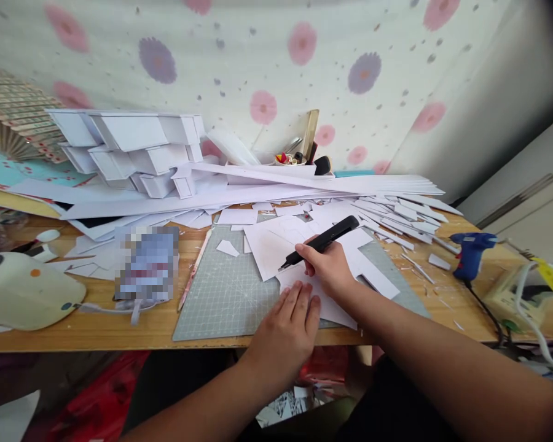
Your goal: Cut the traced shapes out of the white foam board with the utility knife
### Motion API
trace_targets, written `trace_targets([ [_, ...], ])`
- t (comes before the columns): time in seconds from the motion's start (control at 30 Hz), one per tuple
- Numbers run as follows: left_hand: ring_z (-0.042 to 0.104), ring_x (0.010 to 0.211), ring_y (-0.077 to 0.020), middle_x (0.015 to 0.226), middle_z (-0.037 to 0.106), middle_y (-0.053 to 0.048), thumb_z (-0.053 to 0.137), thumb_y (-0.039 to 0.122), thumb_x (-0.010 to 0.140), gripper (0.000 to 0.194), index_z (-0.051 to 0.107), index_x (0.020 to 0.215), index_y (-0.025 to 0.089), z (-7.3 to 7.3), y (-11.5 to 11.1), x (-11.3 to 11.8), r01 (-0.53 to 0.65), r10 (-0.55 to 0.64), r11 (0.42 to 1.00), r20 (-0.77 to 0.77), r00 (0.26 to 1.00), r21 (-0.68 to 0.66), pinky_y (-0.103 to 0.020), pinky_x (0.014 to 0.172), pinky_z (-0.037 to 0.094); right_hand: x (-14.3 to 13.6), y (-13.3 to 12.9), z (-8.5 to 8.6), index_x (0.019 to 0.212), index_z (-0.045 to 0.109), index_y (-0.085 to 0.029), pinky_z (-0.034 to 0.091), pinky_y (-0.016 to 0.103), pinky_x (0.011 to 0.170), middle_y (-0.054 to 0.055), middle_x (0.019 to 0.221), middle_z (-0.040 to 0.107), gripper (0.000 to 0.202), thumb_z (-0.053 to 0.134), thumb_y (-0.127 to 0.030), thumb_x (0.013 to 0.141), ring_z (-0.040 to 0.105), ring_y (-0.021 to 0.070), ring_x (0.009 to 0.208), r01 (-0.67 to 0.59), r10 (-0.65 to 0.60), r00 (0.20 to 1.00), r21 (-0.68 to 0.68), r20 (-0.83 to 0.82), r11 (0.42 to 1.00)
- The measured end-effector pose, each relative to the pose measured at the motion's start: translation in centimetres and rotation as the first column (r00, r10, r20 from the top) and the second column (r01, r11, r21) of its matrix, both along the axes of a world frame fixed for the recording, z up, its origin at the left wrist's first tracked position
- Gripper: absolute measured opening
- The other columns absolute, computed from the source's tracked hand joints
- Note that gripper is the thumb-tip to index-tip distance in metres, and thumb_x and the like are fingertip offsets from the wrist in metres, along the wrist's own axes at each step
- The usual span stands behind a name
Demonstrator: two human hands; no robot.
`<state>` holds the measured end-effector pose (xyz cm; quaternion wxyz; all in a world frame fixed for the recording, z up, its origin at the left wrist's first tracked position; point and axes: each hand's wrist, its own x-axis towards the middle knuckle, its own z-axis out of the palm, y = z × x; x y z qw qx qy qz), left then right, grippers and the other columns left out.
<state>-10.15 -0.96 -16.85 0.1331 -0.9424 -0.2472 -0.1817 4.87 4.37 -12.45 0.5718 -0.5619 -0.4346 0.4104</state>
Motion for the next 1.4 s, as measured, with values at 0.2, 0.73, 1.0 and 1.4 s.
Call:
trace_targets([
  [0.2,0.050,0.127,-0.0313,0.128,0.061,-0.020,0.042,0.015,0.094,0.036,0.054,0.126,0.006,-0.4,0.0,0.1,-0.013,0.008,0.998,0.073,0.997,0.061,-0.043,0.106,0.040,-0.3,0.1,-0.5,0.067,0.058,-0.016,0.036,0.023,0.040,-0.005,0.046,0.048,0.028,0.071,-0.041,0.069,0.042,0.0095,0.040,-0.004,0.006,0.999,-0.035,0.045,0.999],
  [0.73,0.052,0.125,-0.0304,0.126,0.061,-0.020,0.038,0.018,0.097,0.035,0.054,0.126,0.006,-0.6,0.1,0.2,-0.018,0.010,0.997,0.094,0.995,0.077,-0.042,0.107,0.036,-0.4,0.2,-1.1,0.069,0.059,-0.017,0.034,0.022,0.040,-0.005,0.046,0.048,0.030,0.072,-0.044,0.070,0.042,0.0098,0.041,-0.005,0.009,0.999,-0.086,0.043,0.996],
  [1.0,0.052,0.125,-0.0305,0.127,0.061,-0.019,0.038,0.017,0.096,0.035,0.054,0.125,0.006,-0.9,0.1,0.2,-0.023,0.015,0.997,0.111,0.994,0.070,-0.042,0.108,0.035,-0.3,0.3,-0.7,0.069,0.059,-0.018,0.034,0.024,0.043,-0.004,0.046,0.049,0.029,0.070,-0.044,0.072,0.043,0.0110,0.043,-0.056,0.067,0.987,-0.076,0.145,0.996],
  [1.4,0.054,0.123,-0.0319,0.127,0.061,-0.020,0.051,0.022,0.090,0.037,0.055,0.124,0.007,-0.5,0.0,0.1,-0.023,0.021,1.000,0.113,0.993,0.020,-0.041,0.103,0.044,0.1,0.6,-0.4,0.066,0.059,-0.017,0.037,0.023,0.041,-0.003,0.050,0.053,0.026,0.070,-0.040,0.070,0.047,0.0113,0.044,-0.087,0.096,0.986,-0.069,0.137,0.994],
])
